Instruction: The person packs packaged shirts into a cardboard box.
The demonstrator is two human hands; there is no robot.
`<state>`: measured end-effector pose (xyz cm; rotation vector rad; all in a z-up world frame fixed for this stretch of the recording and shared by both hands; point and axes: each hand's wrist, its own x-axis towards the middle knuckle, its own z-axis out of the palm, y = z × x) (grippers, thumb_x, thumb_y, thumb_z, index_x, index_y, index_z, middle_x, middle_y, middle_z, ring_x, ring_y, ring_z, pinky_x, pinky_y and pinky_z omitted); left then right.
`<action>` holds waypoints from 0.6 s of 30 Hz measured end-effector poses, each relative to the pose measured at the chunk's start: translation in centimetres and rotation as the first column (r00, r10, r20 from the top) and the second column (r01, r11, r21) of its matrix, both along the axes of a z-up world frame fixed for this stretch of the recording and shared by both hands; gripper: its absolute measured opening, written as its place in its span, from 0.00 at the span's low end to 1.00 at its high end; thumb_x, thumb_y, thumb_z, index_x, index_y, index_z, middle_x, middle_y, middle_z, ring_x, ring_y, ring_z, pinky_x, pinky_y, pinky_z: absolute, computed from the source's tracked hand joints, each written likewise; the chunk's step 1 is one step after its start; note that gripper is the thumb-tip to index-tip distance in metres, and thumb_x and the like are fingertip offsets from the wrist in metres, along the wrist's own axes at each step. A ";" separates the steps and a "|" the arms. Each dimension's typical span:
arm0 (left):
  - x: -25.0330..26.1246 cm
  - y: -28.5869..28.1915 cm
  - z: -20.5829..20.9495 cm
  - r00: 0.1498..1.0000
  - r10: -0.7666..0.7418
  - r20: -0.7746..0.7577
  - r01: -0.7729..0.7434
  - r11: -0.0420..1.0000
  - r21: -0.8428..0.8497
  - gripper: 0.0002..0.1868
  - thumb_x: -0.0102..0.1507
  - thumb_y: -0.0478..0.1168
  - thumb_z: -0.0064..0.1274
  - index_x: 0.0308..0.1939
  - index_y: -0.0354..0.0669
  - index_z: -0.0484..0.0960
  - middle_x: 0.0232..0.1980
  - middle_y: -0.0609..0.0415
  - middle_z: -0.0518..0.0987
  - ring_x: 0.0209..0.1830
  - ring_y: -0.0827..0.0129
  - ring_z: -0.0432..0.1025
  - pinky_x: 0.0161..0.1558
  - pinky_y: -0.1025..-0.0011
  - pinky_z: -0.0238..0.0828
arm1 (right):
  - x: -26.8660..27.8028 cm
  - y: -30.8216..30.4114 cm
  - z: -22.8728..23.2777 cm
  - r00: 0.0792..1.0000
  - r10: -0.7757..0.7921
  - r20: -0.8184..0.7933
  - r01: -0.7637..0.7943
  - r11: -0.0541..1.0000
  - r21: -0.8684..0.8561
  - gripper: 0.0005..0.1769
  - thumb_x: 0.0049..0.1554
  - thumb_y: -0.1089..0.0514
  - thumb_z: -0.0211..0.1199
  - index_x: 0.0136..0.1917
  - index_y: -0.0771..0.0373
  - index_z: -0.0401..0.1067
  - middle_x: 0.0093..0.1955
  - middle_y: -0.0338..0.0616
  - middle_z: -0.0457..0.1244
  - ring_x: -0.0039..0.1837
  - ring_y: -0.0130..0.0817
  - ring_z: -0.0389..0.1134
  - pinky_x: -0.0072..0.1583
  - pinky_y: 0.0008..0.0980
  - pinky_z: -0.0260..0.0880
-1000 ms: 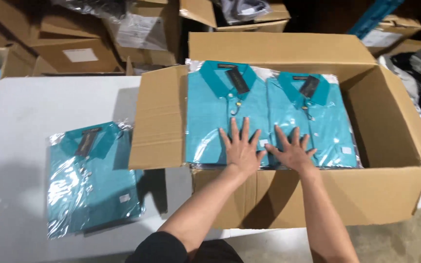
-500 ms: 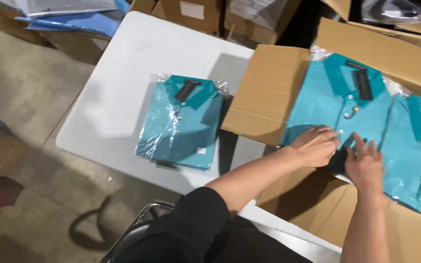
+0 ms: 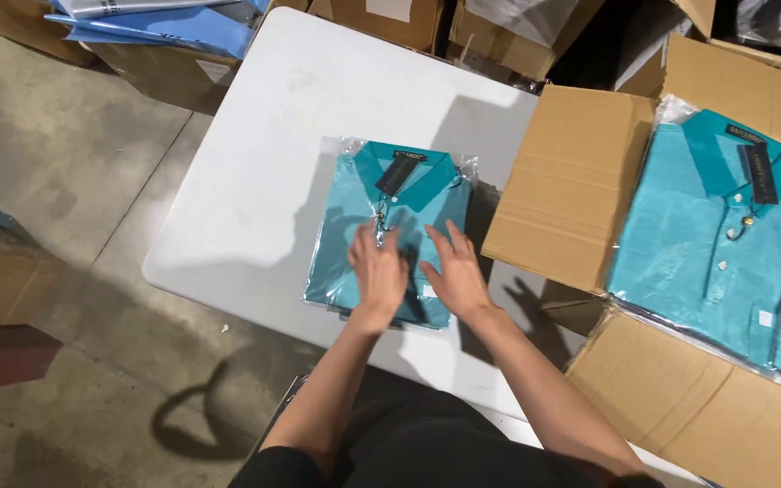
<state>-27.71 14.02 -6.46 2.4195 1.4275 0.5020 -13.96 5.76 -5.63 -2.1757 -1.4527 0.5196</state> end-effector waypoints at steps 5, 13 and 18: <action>-3.8 5.1 -5.8 0.966 0.188 -0.176 -0.241 0.902 -0.358 0.51 0.56 0.62 0.67 0.76 0.52 0.61 0.75 0.32 0.52 0.78 0.32 0.46 0.70 0.32 0.48 | -0.5 2.5 -5.8 0.969 -0.237 -0.071 0.191 0.899 -0.393 0.57 0.54 0.37 0.69 0.84 0.53 0.40 0.83 0.66 0.36 0.81 0.67 0.46 0.75 0.58 0.58; -5.8 7.3 -5.8 0.971 0.206 -0.118 -0.237 0.856 -0.459 0.46 0.60 0.53 0.65 0.76 0.46 0.59 0.70 0.34 0.61 0.73 0.39 0.59 0.66 0.36 0.60 | -1.2 3.0 -8.1 0.867 -0.477 -0.148 0.354 0.795 -0.492 0.68 0.55 0.36 0.69 0.84 0.60 0.23 0.77 0.75 0.41 0.76 0.73 0.52 0.68 0.67 0.63; -5.6 8.6 -6.5 0.963 0.255 -0.090 -0.269 0.864 -0.426 0.47 0.52 0.52 0.72 0.70 0.48 0.65 0.62 0.45 0.63 0.62 0.49 0.69 0.60 0.53 0.72 | -1.6 3.5 -7.7 0.863 -0.505 -0.024 0.426 0.752 -0.503 0.63 0.52 0.39 0.72 0.85 0.50 0.33 0.82 0.58 0.39 0.81 0.61 0.44 0.69 0.66 0.63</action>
